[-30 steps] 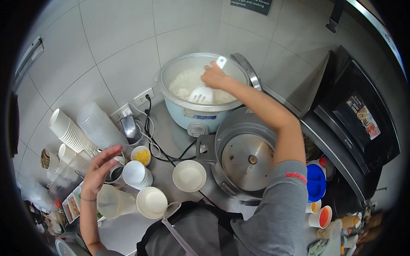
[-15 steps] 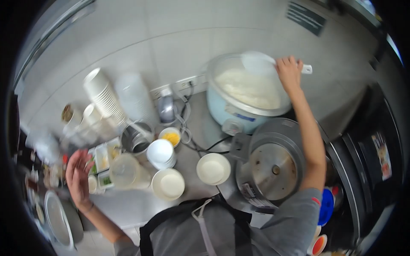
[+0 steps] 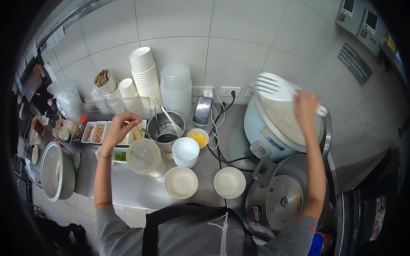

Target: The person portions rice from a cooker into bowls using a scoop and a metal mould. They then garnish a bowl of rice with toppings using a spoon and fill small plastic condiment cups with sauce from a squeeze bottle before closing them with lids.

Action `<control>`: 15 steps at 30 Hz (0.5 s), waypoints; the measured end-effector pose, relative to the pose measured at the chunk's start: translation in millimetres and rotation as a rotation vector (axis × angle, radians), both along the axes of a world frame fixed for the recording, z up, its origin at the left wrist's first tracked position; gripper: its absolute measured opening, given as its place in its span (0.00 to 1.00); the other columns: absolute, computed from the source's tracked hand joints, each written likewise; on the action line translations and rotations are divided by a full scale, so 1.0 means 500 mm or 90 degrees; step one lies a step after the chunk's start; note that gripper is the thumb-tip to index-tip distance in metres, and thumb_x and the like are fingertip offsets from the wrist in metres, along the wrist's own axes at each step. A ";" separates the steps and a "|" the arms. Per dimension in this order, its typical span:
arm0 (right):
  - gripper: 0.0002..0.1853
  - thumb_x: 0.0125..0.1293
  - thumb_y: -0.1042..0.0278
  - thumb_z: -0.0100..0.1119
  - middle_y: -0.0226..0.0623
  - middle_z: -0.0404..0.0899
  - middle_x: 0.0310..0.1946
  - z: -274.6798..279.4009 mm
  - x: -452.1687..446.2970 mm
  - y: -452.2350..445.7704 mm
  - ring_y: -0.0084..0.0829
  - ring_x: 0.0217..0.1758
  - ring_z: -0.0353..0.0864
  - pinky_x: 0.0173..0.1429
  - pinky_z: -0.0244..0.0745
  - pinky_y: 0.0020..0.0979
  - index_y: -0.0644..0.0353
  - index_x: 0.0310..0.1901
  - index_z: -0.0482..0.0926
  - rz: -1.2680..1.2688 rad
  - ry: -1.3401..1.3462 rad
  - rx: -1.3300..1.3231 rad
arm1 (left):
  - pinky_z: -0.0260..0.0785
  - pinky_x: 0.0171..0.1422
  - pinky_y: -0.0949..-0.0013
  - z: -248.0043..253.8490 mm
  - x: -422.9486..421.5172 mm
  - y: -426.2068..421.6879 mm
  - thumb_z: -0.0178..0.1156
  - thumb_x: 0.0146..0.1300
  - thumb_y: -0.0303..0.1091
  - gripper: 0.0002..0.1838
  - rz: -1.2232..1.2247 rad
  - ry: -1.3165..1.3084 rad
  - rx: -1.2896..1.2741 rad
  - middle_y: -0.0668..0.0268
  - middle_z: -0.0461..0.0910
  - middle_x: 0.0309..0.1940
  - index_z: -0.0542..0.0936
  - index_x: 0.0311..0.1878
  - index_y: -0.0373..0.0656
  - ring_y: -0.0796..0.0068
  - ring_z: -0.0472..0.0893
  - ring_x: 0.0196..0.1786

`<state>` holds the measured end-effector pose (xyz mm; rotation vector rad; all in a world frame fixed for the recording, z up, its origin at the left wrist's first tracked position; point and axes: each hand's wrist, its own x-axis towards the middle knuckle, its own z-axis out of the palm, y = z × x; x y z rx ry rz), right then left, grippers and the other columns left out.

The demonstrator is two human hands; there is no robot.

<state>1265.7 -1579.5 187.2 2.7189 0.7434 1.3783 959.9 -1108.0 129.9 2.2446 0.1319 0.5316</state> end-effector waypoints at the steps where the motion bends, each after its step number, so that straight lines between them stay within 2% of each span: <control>1: 0.12 0.58 0.71 0.52 0.37 0.78 0.40 -0.006 -0.008 0.066 0.39 0.46 0.70 0.51 0.58 0.42 0.56 0.45 0.77 0.055 0.054 -0.020 | 0.70 0.37 0.71 -0.019 0.026 0.010 0.58 0.57 0.27 0.06 -0.031 0.011 0.013 0.61 0.81 0.31 0.80 0.35 0.36 0.71 0.80 0.32; 2: 0.15 0.55 0.75 0.51 0.38 0.78 0.40 0.002 -0.049 0.147 0.40 0.47 0.70 0.52 0.58 0.42 0.56 0.46 0.77 0.138 0.122 -0.022 | 0.70 0.38 0.69 -0.045 0.051 0.018 0.58 0.57 0.28 0.06 -0.058 0.066 0.070 0.59 0.81 0.31 0.80 0.34 0.36 0.68 0.80 0.32; 4: 0.19 0.50 0.78 0.52 0.39 0.78 0.38 -0.035 -0.080 0.288 0.41 0.45 0.71 0.51 0.60 0.43 0.54 0.46 0.78 0.312 0.139 -0.029 | 0.71 0.39 0.65 -0.099 0.100 0.033 0.57 0.57 0.31 0.07 -0.112 0.173 0.183 0.55 0.81 0.31 0.80 0.33 0.38 0.61 0.80 0.34; 5: 0.19 0.49 0.77 0.54 0.39 0.78 0.37 -0.046 -0.110 0.354 0.41 0.44 0.72 0.51 0.61 0.43 0.53 0.45 0.78 0.342 0.152 -0.069 | 0.71 0.40 0.61 -0.124 0.116 0.033 0.56 0.57 0.33 0.08 -0.159 0.254 0.252 0.55 0.80 0.31 0.81 0.33 0.40 0.58 0.80 0.36; 6: 0.17 0.49 0.74 0.56 0.37 0.78 0.35 -0.075 -0.111 0.414 0.39 0.45 0.72 0.52 0.62 0.43 0.53 0.43 0.78 0.445 0.134 -0.093 | 0.71 0.42 0.58 -0.137 0.123 0.027 0.56 0.57 0.35 0.08 -0.203 0.334 0.322 0.54 0.80 0.31 0.81 0.34 0.43 0.55 0.80 0.38; 8: 0.12 0.49 0.70 0.57 0.30 0.76 0.31 -0.112 -0.140 0.526 0.34 0.46 0.72 0.55 0.62 0.43 0.51 0.38 0.77 0.505 0.035 -0.202 | 0.71 0.42 0.57 -0.117 0.117 -0.004 0.56 0.57 0.36 0.08 -0.212 0.332 0.354 0.55 0.80 0.31 0.81 0.34 0.45 0.56 0.80 0.39; 10: 0.10 0.49 0.69 0.57 0.29 0.75 0.29 -0.156 -0.153 0.630 0.32 0.46 0.72 0.56 0.61 0.42 0.51 0.36 0.78 0.583 -0.010 -0.257 | 0.71 0.42 0.55 -0.077 0.112 -0.028 0.56 0.56 0.36 0.07 -0.191 0.403 0.397 0.56 0.80 0.31 0.82 0.33 0.47 0.56 0.80 0.39; 13: 0.07 0.48 0.67 0.56 0.28 0.75 0.27 -0.196 -0.180 0.743 0.31 0.46 0.72 0.62 0.58 0.43 0.51 0.31 0.78 0.626 -0.080 -0.343 | 0.72 0.42 0.55 -0.070 0.103 -0.005 0.56 0.57 0.36 0.07 -0.104 0.419 0.403 0.57 0.81 0.31 0.82 0.32 0.49 0.55 0.80 0.39; 15: 0.06 0.47 0.67 0.56 0.28 0.75 0.26 -0.236 -0.188 0.807 0.31 0.46 0.72 0.65 0.56 0.43 0.51 0.29 0.78 0.642 -0.081 -0.407 | 0.72 0.43 0.56 -0.092 0.109 0.002 0.55 0.57 0.36 0.07 -0.113 0.411 0.411 0.56 0.81 0.32 0.82 0.32 0.46 0.55 0.80 0.40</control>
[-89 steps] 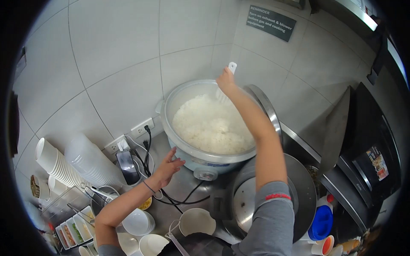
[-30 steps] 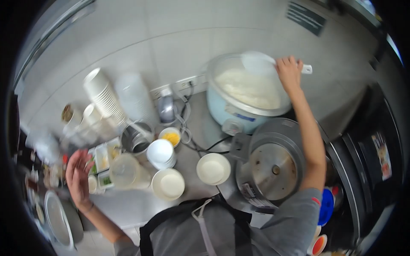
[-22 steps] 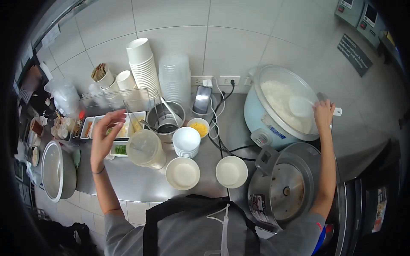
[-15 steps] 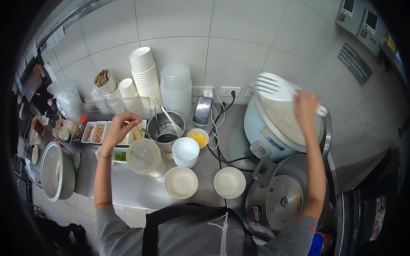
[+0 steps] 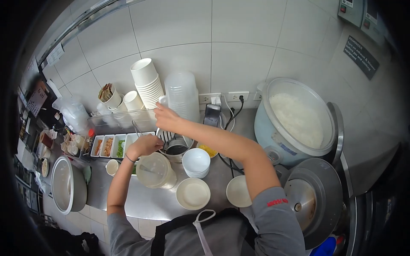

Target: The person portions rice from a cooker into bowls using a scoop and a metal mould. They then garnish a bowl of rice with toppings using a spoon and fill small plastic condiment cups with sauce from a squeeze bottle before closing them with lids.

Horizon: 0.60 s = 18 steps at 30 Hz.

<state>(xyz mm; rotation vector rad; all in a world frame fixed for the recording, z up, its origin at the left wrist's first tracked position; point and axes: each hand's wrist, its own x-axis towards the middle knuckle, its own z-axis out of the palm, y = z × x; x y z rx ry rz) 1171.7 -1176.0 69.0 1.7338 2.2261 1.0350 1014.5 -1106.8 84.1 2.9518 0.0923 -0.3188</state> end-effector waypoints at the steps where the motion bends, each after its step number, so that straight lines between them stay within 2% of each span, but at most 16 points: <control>1: 0.05 0.46 0.66 0.56 0.28 0.75 0.27 -0.017 -0.004 0.025 0.31 0.47 0.72 0.66 0.55 0.43 0.51 0.28 0.78 0.025 0.000 -0.020 | 0.73 0.44 0.56 -0.013 0.006 0.001 0.55 0.57 0.36 0.08 -0.006 -0.003 0.002 0.56 0.81 0.32 0.81 0.32 0.45 0.56 0.80 0.40; 3: 0.05 0.46 0.65 0.56 0.27 0.74 0.29 -0.042 -0.007 0.059 0.30 0.48 0.71 0.68 0.53 0.43 0.51 0.26 0.79 0.073 -0.004 -0.063 | 0.73 0.45 0.57 -0.032 0.023 -0.015 0.55 0.57 0.35 0.08 -0.044 0.010 0.056 0.54 0.81 0.33 0.81 0.32 0.42 0.56 0.81 0.40; 5: 0.04 0.46 0.66 0.55 0.27 0.73 0.31 -0.036 -0.011 0.069 0.30 0.48 0.70 0.64 0.56 0.42 0.50 0.23 0.79 0.169 0.024 0.086 | 0.73 0.46 0.58 -0.055 0.046 -0.024 0.56 0.57 0.33 0.10 -0.053 0.034 0.081 0.53 0.80 0.37 0.79 0.37 0.36 0.56 0.80 0.42; 6: 0.04 0.46 0.66 0.55 0.27 0.72 0.33 -0.032 -0.010 0.072 0.29 0.47 0.70 0.63 0.58 0.41 0.49 0.22 0.80 0.217 0.036 0.159 | 0.73 0.47 0.57 -0.085 0.059 -0.010 0.56 0.57 0.33 0.10 -0.051 0.025 0.084 0.53 0.80 0.38 0.79 0.38 0.38 0.55 0.80 0.42; 9: 0.05 0.49 0.66 0.55 0.28 0.69 0.35 -0.070 0.020 0.053 0.30 0.46 0.69 0.55 0.62 0.38 0.47 0.21 0.81 0.083 0.156 0.159 | 0.72 0.49 0.56 -0.159 0.095 0.022 0.56 0.56 0.33 0.12 -0.073 0.035 0.066 0.53 0.77 0.42 0.78 0.42 0.39 0.54 0.79 0.45; 11: 0.05 0.50 0.65 0.55 0.27 0.69 0.37 -0.124 0.052 0.020 0.30 0.46 0.68 0.51 0.62 0.35 0.47 0.22 0.80 -0.025 0.182 -0.011 | 0.72 0.51 0.57 -0.165 0.116 0.028 0.59 0.55 0.33 0.14 -0.128 0.101 0.029 0.50 0.75 0.48 0.77 0.44 0.37 0.54 0.77 0.49; 12: 0.05 0.50 0.65 0.55 0.26 0.69 0.37 -0.148 0.066 0.001 0.30 0.46 0.67 0.49 0.62 0.34 0.46 0.22 0.80 -0.080 0.195 -0.094 | 0.71 0.51 0.57 -0.180 0.125 0.026 0.58 0.54 0.32 0.14 -0.108 0.107 0.025 0.50 0.73 0.50 0.77 0.44 0.37 0.54 0.77 0.50; 15: 0.05 0.50 0.63 0.56 0.24 0.68 0.39 -0.198 0.084 -0.043 0.29 0.51 0.66 0.53 0.61 0.35 0.47 0.23 0.81 -0.068 0.034 -0.091 | 0.71 0.53 0.57 -0.200 0.149 0.015 0.58 0.53 0.29 0.15 -0.055 0.119 0.034 0.49 0.69 0.55 0.76 0.44 0.35 0.52 0.76 0.52; 18: 0.06 0.49 0.62 0.57 0.23 0.67 0.43 -0.215 0.094 -0.045 0.27 0.54 0.64 0.61 0.58 0.39 0.46 0.21 0.82 0.007 0.021 -0.018 | 0.71 0.52 0.57 -0.192 0.153 -0.003 0.57 0.52 0.28 0.20 -0.034 0.118 0.081 0.49 0.66 0.57 0.72 0.49 0.34 0.53 0.77 0.51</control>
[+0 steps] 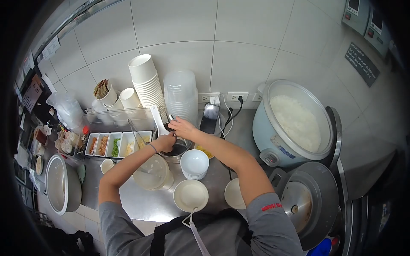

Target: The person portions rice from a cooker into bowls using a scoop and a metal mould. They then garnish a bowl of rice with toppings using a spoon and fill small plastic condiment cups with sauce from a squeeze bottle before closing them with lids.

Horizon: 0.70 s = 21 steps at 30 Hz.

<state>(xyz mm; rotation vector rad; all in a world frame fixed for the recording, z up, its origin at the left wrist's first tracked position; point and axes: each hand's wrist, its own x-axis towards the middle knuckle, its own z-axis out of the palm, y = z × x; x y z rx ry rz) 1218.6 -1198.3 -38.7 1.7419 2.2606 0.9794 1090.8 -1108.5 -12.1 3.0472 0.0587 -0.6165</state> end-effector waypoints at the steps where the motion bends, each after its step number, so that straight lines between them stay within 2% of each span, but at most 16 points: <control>1: 0.06 0.50 0.62 0.56 0.23 0.69 0.42 0.006 -0.002 0.000 0.27 0.55 0.64 0.64 0.55 0.40 0.46 0.22 0.83 0.005 -0.034 -0.014 | 0.71 0.52 0.58 -0.008 0.004 -0.001 0.57 0.52 0.28 0.22 -0.010 -0.007 0.023 0.49 0.66 0.58 0.70 0.52 0.33 0.54 0.77 0.51; 3: 0.07 0.50 0.62 0.56 0.23 0.71 0.40 0.031 -0.007 -0.002 0.27 0.55 0.65 0.70 0.48 0.44 0.46 0.23 0.84 0.015 -0.100 -0.041 | 0.72 0.50 0.59 -0.018 0.007 -0.001 0.57 0.51 0.28 0.25 -0.033 -0.034 0.060 0.49 0.67 0.56 0.66 0.55 0.33 0.55 0.78 0.50; 5: 0.07 0.50 0.62 0.55 0.24 0.75 0.36 0.058 -0.026 -0.005 0.28 0.52 0.69 0.72 0.43 0.46 0.46 0.23 0.84 -0.094 -0.101 -0.121 | 0.73 0.48 0.60 -0.025 0.006 -0.002 0.58 0.51 0.29 0.28 -0.061 -0.073 0.086 0.49 0.71 0.53 0.63 0.56 0.33 0.56 0.78 0.48; 6: 0.08 0.50 0.62 0.55 0.24 0.77 0.34 0.075 -0.036 -0.007 0.28 0.51 0.71 0.73 0.41 0.47 0.46 0.24 0.84 -0.150 -0.102 -0.160 | 0.73 0.48 0.60 -0.024 0.007 -0.002 0.58 0.51 0.29 0.27 -0.047 -0.070 0.086 0.51 0.74 0.50 0.64 0.56 0.34 0.56 0.79 0.47; 8: 0.08 0.50 0.63 0.55 0.26 0.79 0.29 0.119 -0.055 -0.018 0.29 0.47 0.74 0.73 0.40 0.48 0.47 0.24 0.84 -0.163 -0.135 -0.136 | 0.73 0.46 0.61 -0.026 0.012 -0.002 0.57 0.51 0.29 0.25 -0.022 -0.066 0.088 0.53 0.78 0.44 0.65 0.55 0.36 0.57 0.79 0.46; 9: 0.08 0.50 0.63 0.54 0.26 0.79 0.27 0.140 -0.064 -0.025 0.30 0.45 0.75 0.73 0.39 0.48 0.47 0.24 0.84 -0.171 -0.150 -0.125 | 0.73 0.45 0.61 -0.066 0.014 0.013 0.58 0.51 0.29 0.22 -0.051 -0.200 0.101 0.57 0.81 0.37 0.67 0.51 0.38 0.58 0.80 0.44; 12: 0.08 0.49 0.64 0.54 0.29 0.80 0.27 0.192 -0.073 -0.045 0.31 0.42 0.76 0.73 0.39 0.49 0.49 0.23 0.84 -0.177 -0.113 -0.102 | 0.74 0.43 0.61 -0.019 0.009 0.001 0.57 0.52 0.28 0.17 -0.044 -0.217 0.102 0.57 0.81 0.39 0.71 0.46 0.40 0.60 0.79 0.44; 13: 0.08 0.49 0.64 0.54 0.30 0.80 0.27 0.212 -0.081 -0.058 0.31 0.42 0.76 0.73 0.40 0.49 0.49 0.23 0.84 -0.190 -0.114 -0.098 | 0.76 0.42 0.62 -0.014 0.008 0.006 0.60 0.47 0.26 0.19 -0.062 -0.251 0.095 0.57 0.78 0.41 0.70 0.44 0.38 0.60 0.78 0.47; 18: 0.07 0.49 0.65 0.55 0.32 0.80 0.26 0.264 -0.097 -0.119 0.32 0.40 0.77 0.69 0.47 0.50 0.51 0.23 0.84 -0.220 -0.077 -0.055 | 0.76 0.37 0.64 0.040 -0.024 0.001 0.56 0.50 0.25 0.11 -0.063 -0.407 0.123 0.62 0.77 0.36 0.71 0.40 0.41 0.62 0.77 0.44; 21: 0.06 0.49 0.66 0.56 0.32 0.80 0.25 0.284 -0.123 -0.158 0.31 0.37 0.78 0.61 0.57 0.45 0.51 0.23 0.83 -0.251 -0.024 -0.092 | 0.76 0.35 0.65 0.068 -0.041 -0.010 0.53 0.54 0.27 0.07 -0.043 -0.464 0.138 0.63 0.75 0.35 0.73 0.37 0.42 0.64 0.76 0.43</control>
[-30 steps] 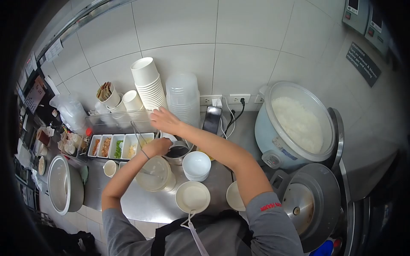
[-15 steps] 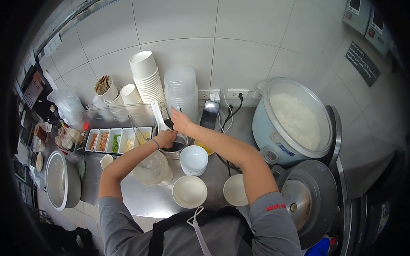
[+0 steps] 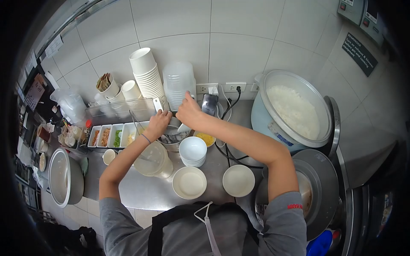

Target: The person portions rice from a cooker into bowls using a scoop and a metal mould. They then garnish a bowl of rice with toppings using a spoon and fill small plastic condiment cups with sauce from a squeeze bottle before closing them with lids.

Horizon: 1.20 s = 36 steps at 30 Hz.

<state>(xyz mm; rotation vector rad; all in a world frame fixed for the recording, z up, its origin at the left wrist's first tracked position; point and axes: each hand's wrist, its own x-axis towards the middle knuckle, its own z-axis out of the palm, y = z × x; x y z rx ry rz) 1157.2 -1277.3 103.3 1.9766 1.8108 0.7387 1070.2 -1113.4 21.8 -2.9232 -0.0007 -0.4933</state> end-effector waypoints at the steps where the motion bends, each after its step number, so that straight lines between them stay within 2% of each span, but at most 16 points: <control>1: 0.06 0.50 0.66 0.57 0.32 0.80 0.25 0.000 -0.008 -0.006 0.32 0.36 0.79 0.57 0.59 0.43 0.51 0.24 0.83 -0.016 0.027 -0.010 | 0.76 0.34 0.65 0.001 -0.007 -0.002 0.53 0.53 0.27 0.07 0.003 -0.022 0.003 0.64 0.73 0.35 0.73 0.37 0.42 0.64 0.75 0.42; 6: 0.05 0.51 0.67 0.57 0.33 0.81 0.26 -0.005 -0.031 -0.014 0.32 0.33 0.81 0.41 0.64 0.37 0.52 0.24 0.83 -0.101 0.141 -0.069 | 0.75 0.35 0.65 -0.015 -0.028 -0.015 0.53 0.51 0.25 0.08 0.030 -0.120 -0.041 0.63 0.68 0.36 0.71 0.37 0.42 0.64 0.74 0.41; 9: 0.05 0.52 0.68 0.56 0.36 0.82 0.28 0.009 -0.035 -0.005 0.35 0.33 0.82 0.37 0.66 0.40 0.53 0.25 0.83 -0.162 0.218 -0.102 | 0.74 0.38 0.64 -0.033 -0.030 -0.013 0.52 0.50 0.22 0.12 0.046 -0.153 -0.101 0.61 0.67 0.37 0.71 0.39 0.42 0.61 0.72 0.43; 11: 0.05 0.52 0.69 0.56 0.37 0.82 0.28 0.011 -0.028 -0.004 0.37 0.33 0.83 0.37 0.68 0.41 0.54 0.26 0.83 -0.165 0.267 -0.060 | 0.73 0.39 0.61 -0.023 -0.033 -0.015 0.52 0.48 0.20 0.15 0.064 -0.165 -0.155 0.59 0.67 0.39 0.71 0.42 0.41 0.57 0.71 0.45; 12: 0.06 0.52 0.70 0.56 0.38 0.82 0.28 0.015 -0.027 -0.005 0.38 0.33 0.83 0.37 0.68 0.42 0.55 0.27 0.83 -0.165 0.292 -0.037 | 0.71 0.43 0.60 -0.023 -0.034 -0.014 0.52 0.48 0.18 0.17 0.057 -0.176 -0.195 0.57 0.67 0.40 0.71 0.44 0.40 0.55 0.70 0.46; 15: 0.06 0.52 0.71 0.54 0.40 0.82 0.28 0.027 -0.033 -0.033 0.42 0.34 0.83 0.38 0.69 0.44 0.57 0.28 0.82 -0.211 0.395 0.040 | 0.69 0.47 0.59 -0.023 -0.038 -0.017 0.52 0.46 0.17 0.19 0.070 -0.196 -0.222 0.56 0.67 0.41 0.72 0.44 0.39 0.55 0.70 0.48; 16: 0.06 0.53 0.71 0.54 0.40 0.82 0.28 0.012 -0.034 -0.044 0.41 0.34 0.83 0.37 0.69 0.43 0.56 0.28 0.82 -0.217 0.400 0.077 | 0.67 0.49 0.58 -0.026 -0.037 -0.015 0.53 0.44 0.16 0.20 0.069 -0.182 -0.256 0.55 0.67 0.42 0.72 0.45 0.39 0.54 0.70 0.48; 19: 0.07 0.54 0.71 0.52 0.40 0.82 0.28 -0.055 -0.054 -0.079 0.40 0.34 0.83 0.34 0.70 0.42 0.55 0.29 0.82 -0.256 0.426 0.166 | 0.71 0.42 0.59 -0.024 -0.037 -0.013 0.53 0.46 0.17 0.19 0.053 -0.204 -0.208 0.57 0.67 0.41 0.72 0.45 0.40 0.55 0.71 0.46; 23: 0.08 0.53 0.75 0.51 0.43 0.78 0.31 -0.153 -0.086 -0.115 0.44 0.33 0.81 0.33 0.74 0.43 0.61 0.35 0.78 -0.303 0.461 0.325 | 0.69 0.44 0.57 -0.030 -0.036 -0.008 0.52 0.45 0.16 0.21 0.065 -0.229 -0.246 0.55 0.67 0.41 0.71 0.46 0.40 0.53 0.69 0.47; 26: 0.10 0.55 0.76 0.49 0.43 0.75 0.34 -0.177 -0.111 -0.134 0.45 0.35 0.80 0.34 0.75 0.43 0.62 0.38 0.76 -0.325 0.475 0.405 | 0.65 0.49 0.56 -0.029 -0.035 -0.003 0.51 0.43 0.14 0.22 0.075 -0.228 -0.287 0.52 0.66 0.41 0.69 0.46 0.38 0.50 0.68 0.47; 29: 0.08 0.54 0.74 0.51 0.42 0.75 0.36 -0.193 -0.117 -0.143 0.40 0.35 0.80 0.33 0.75 0.39 0.63 0.37 0.74 -0.325 0.457 0.445 | 0.61 0.51 0.55 -0.032 -0.036 0.001 0.51 0.39 0.12 0.24 0.080 -0.247 -0.310 0.51 0.65 0.40 0.68 0.46 0.36 0.48 0.67 0.47; 32: 0.11 0.56 0.78 0.47 0.42 0.74 0.36 -0.196 -0.110 -0.151 0.45 0.40 0.78 0.36 0.75 0.43 0.62 0.41 0.73 -0.363 0.560 0.376 | 0.61 0.51 0.55 -0.036 -0.038 0.006 0.52 0.37 0.12 0.25 0.095 -0.253 -0.316 0.51 0.65 0.41 0.67 0.46 0.36 0.48 0.67 0.47; 35: 0.12 0.55 0.78 0.48 0.42 0.73 0.37 -0.180 -0.113 -0.150 0.45 0.41 0.78 0.36 0.75 0.43 0.62 0.43 0.72 -0.336 0.550 0.449 | 0.62 0.51 0.55 -0.035 -0.035 0.009 0.51 0.37 0.12 0.26 0.099 -0.258 -0.311 0.51 0.65 0.41 0.67 0.45 0.36 0.48 0.66 0.48; 36: 0.12 0.56 0.78 0.48 0.42 0.73 0.37 -0.184 -0.106 -0.150 0.45 0.41 0.78 0.36 0.75 0.43 0.62 0.43 0.72 -0.349 0.548 0.413 | 0.62 0.51 0.55 -0.037 -0.035 0.010 0.51 0.37 0.12 0.26 0.102 -0.256 -0.308 0.51 0.65 0.41 0.67 0.45 0.36 0.48 0.66 0.48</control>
